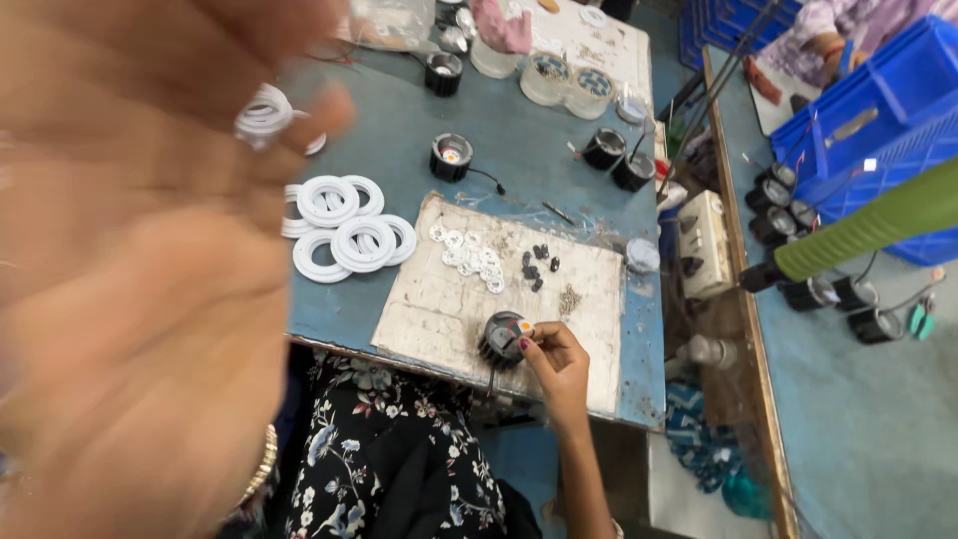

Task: The person assembles small LED light fixtures at a workbench. They place a white plastic ring into a black housing, insert a small LED module, and use a green electric screwdriver to secure the components with screws. The person repeats this process for multiple units, handling parts and tools with both hands.

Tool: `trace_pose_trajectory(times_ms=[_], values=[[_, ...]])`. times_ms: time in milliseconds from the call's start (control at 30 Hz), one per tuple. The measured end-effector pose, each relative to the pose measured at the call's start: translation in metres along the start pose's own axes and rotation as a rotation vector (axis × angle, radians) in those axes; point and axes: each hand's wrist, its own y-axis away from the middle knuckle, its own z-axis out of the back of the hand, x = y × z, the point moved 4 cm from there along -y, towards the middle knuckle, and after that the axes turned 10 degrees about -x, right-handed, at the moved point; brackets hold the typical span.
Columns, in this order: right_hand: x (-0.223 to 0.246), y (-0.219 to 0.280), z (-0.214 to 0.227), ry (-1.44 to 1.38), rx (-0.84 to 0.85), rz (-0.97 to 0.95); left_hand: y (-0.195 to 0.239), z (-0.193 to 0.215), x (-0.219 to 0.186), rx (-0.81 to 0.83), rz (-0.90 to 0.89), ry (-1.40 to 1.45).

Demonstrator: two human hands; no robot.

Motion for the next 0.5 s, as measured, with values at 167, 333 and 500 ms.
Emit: trace_pose_trajectory(times_ms=[167, 333, 500], values=[[-0.022, 0.01, -0.001, -0.078, -0.087, 0.187, -0.015, 0.029, 0.059, 0.156, 0.31, -0.463], [-0.045, 0.018, 0.015, -0.043, -0.146, 0.19, -0.004, 0.048, 0.178, 0.41, 0.609, -0.809], [-0.075, 0.031, 0.034, -0.065, -0.151, 0.156, 0.004, 0.049, 0.269, 0.627, 0.744, -0.942]])
